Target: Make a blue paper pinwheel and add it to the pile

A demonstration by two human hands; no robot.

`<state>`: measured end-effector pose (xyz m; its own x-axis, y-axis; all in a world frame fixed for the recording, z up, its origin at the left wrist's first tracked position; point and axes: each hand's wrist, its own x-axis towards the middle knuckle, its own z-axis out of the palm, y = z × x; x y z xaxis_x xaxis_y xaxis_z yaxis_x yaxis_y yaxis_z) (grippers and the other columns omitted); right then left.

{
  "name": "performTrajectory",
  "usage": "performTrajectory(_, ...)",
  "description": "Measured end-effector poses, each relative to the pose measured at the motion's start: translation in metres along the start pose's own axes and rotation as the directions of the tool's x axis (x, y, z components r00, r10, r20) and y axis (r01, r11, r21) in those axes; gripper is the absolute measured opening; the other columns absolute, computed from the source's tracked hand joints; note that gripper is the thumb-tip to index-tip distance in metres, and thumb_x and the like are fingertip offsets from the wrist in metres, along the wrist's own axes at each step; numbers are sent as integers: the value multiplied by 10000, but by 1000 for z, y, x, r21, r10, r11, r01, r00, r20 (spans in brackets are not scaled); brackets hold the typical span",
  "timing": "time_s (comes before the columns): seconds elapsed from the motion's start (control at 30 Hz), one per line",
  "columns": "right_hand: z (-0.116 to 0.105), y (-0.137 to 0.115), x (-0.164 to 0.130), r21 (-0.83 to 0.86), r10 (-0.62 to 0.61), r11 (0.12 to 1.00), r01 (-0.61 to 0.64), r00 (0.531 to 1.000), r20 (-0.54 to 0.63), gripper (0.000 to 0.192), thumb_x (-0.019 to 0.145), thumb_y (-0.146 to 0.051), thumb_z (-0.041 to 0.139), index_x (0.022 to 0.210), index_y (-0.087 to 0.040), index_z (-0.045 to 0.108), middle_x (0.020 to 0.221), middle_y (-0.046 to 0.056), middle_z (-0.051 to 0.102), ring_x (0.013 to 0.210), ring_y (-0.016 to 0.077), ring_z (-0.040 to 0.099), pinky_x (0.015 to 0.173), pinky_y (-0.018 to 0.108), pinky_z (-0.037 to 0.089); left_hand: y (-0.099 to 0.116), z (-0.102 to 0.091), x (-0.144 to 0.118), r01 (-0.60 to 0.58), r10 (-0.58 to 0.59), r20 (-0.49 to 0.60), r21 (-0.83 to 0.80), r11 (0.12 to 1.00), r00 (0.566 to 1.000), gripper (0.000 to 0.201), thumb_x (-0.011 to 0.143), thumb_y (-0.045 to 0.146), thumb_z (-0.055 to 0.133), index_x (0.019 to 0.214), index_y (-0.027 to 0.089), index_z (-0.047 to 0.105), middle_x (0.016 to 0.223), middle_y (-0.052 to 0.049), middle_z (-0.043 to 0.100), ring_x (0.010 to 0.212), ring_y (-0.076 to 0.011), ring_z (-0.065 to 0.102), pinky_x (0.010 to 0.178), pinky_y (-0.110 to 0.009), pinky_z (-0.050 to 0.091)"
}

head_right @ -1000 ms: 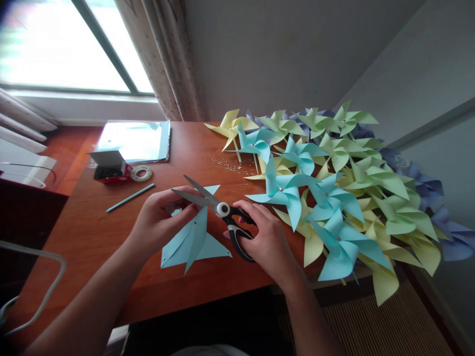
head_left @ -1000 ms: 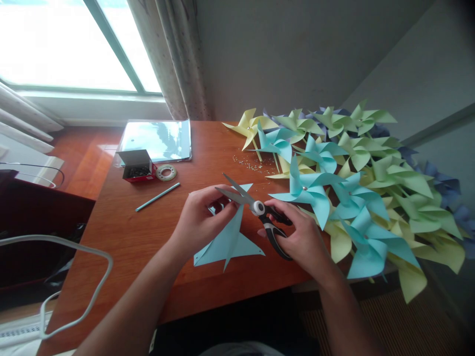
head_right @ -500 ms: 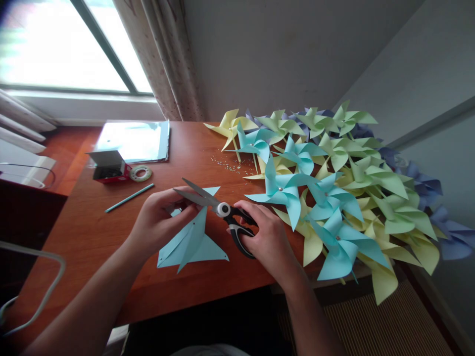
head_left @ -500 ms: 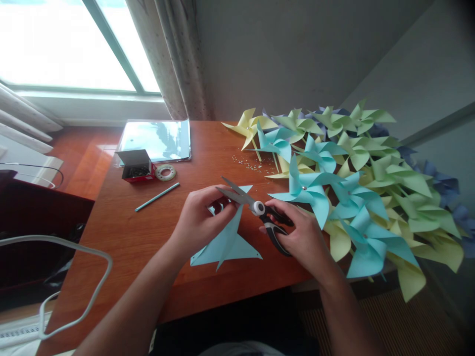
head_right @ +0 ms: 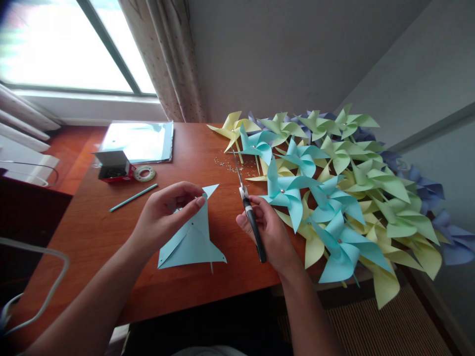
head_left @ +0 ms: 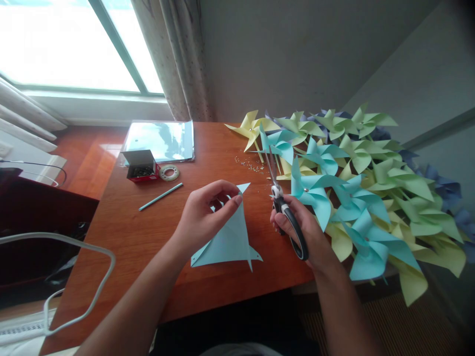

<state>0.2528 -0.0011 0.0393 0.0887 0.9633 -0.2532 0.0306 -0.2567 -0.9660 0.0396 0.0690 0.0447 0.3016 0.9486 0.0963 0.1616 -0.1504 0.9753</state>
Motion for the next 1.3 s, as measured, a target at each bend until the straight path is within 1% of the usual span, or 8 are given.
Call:
performTrajectory(0.23, -7, 17, -1, -134, 27, 991, -25, 999, 18, 538, 815, -407, 765, 1290, -234, 579, 1057, 55, 695, 985, 216, 687, 841, 324, 574, -2, -1, -2, 55, -53, 39, -57, 997, 998, 223, 814, 345, 773, 801, 165, 642, 710, 4, 593, 603, -102, 476, 514, -218, 372)
performTrajectory(0.4, -3, 9, -4, -388, -25, 922, 6, 999, -46, 540, 815, -409, 743, 1304, -223, 608, 1038, 70, 733, 903, 240, 722, 801, 360, 598, 3, -1, -1, 38, -33, 67, -67, 997, 997, 237, 808, 330, 777, 739, 155, 633, 652, 17, 546, 576, -92, 426, 500, -219, 339)
performTrajectory(0.47, -1, 6, -6, -530, -80, 847, 31, 994, -70, 521, 816, -385, 733, 1296, -214, 624, 1015, 75, 741, 864, 247, 724, 796, 376, 596, 3, -1, -1, 29, -25, 74, -59, 998, 997, 236, 809, 331, 776, 735, 152, 641, 641, 17, 541, 571, -91, 421, 494, -220, 330)
performTrajectory(0.57, 1, 7, -7, -730, -198, 678, 88, 978, -66, 485, 833, -336, 699, 1295, -204, 633, 1062, 95, 740, 931, 276, 713, 870, 415, 569, 3, -2, -1, 19, -15, 88, -53, 998, 996, 231, 807, 335, 779, 744, 152, 653, 641, 15, 546, 572, -93, 430, 497, -222, 335)
performTrajectory(0.7, 1, 13, -8, -884, -299, 455, 110, 954, -34, 484, 868, -333, 646, 1322, -170, 610, 1054, 116, 733, 994, 326, 689, 900, 454, 538, 3, -3, -2, 20, -14, 78, -68, 998, 997, 236, 791, 343, 795, 756, 157, 655, 645, 17, 551, 566, -91, 437, 496, -222, 340)
performTrajectory(0.93, 3, 12, -7, -954, -278, 290, 73, 961, -11, 515, 885, -343, 615, 1360, -152, 560, 1064, 138, 721, 977, 343, 684, 855, 443, 535, 5, -4, -2, 11, -6, 66, -78, 997, 998, 242, 793, 360, 791, 761, 164, 654, 665, 7, 570, 573, -98, 457, 503, -221, 358)
performTrajectory(1.13, 7, 9, -6, -967, -244, 246, 63, 970, 1, 494, 896, -338, 611, 1349, -149, 556, 1070, 138, 704, 986, 338, 676, 858, 426, 516, 6, -4, -1, 18, -13, 61, -70, 997, 998, 238, 791, 355, 791, 738, 161, 664, 634, 17, 550, 553, -89, 423, 485, -214, 331)
performTrajectory(1.3, 10, 5, -7, -975, -184, 216, 55, 983, 15, 541, 903, -322, 624, 1404, -144, 520, 1092, 142, 682, 987, 340, 673, 846, 419, 513, 5, -3, -1, 70, -65, 35, -144, 987, 997, 248, 739, 333, 837, 756, 167, 654, 668, 16, 584, 567, -92, 466, 498, -209, 363)
